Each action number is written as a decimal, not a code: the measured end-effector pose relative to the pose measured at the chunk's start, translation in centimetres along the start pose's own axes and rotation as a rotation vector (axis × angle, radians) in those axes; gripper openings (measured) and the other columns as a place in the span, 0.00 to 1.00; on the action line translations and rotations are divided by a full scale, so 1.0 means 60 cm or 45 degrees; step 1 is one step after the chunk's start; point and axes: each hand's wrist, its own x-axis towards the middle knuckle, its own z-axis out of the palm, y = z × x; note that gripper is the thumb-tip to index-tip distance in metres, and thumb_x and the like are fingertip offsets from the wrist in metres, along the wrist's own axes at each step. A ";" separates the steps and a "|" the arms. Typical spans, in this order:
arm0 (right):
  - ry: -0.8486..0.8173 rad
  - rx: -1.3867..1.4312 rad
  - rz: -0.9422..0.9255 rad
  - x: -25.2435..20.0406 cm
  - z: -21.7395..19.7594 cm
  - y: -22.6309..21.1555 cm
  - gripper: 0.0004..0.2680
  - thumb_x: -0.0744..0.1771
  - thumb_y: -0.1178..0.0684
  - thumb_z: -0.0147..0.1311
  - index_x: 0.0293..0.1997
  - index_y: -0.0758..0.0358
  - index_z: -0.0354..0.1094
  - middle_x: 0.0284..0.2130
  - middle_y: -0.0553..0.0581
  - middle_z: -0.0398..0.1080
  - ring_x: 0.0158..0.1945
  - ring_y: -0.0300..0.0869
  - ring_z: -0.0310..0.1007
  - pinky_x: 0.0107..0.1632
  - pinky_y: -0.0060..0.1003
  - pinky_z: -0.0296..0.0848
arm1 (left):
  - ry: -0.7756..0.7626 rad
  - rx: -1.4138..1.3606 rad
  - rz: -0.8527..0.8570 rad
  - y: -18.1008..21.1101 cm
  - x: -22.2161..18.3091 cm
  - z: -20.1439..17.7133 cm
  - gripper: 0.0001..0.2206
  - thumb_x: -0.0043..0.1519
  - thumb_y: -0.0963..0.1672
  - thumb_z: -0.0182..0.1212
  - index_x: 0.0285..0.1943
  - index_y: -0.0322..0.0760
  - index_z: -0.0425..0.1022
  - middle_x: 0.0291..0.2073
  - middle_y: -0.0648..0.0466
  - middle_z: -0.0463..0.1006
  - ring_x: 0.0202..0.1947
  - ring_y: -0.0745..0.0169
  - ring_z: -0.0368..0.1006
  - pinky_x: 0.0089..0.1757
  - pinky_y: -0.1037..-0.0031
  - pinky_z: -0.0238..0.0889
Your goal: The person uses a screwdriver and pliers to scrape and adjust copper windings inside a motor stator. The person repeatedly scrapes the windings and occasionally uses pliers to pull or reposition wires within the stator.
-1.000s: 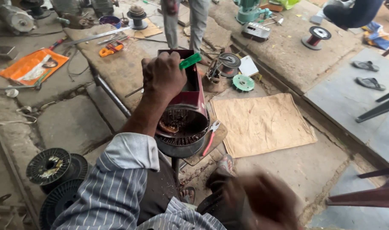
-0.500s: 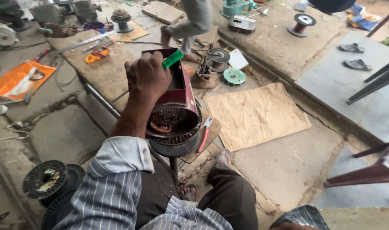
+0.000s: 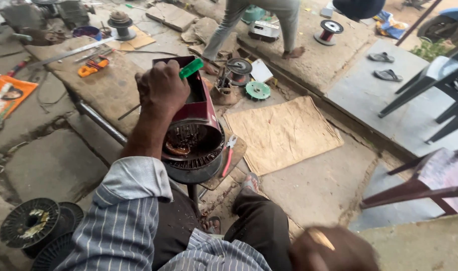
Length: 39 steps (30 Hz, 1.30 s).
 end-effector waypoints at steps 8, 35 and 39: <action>0.214 -0.225 0.581 -0.028 -0.192 0.248 0.28 0.66 0.42 0.66 0.70 0.67 0.62 0.37 0.55 0.72 0.36 0.35 0.68 0.40 0.30 0.69 | -0.083 0.018 0.055 -0.003 -0.003 -0.013 0.14 0.64 0.46 0.66 0.49 0.29 0.79 0.33 0.38 0.80 0.30 0.45 0.81 0.31 0.60 0.76; 0.154 -1.442 1.359 -0.104 -0.288 0.383 0.18 0.63 0.48 0.61 0.57 0.61 0.69 0.42 0.65 0.78 0.48 0.57 0.78 0.51 0.46 0.75 | 0.085 0.094 0.133 -0.020 -0.031 -0.038 0.07 0.66 0.44 0.71 0.42 0.35 0.79 0.34 0.43 0.80 0.33 0.45 0.79 0.36 0.54 0.72; 0.135 -1.435 1.351 -0.099 -0.288 0.386 0.18 0.63 0.48 0.62 0.58 0.63 0.69 0.43 0.65 0.78 0.48 0.57 0.77 0.52 0.46 0.75 | 0.129 0.120 0.195 -0.021 -0.032 -0.041 0.07 0.62 0.43 0.71 0.42 0.35 0.79 0.33 0.43 0.80 0.33 0.44 0.79 0.35 0.54 0.71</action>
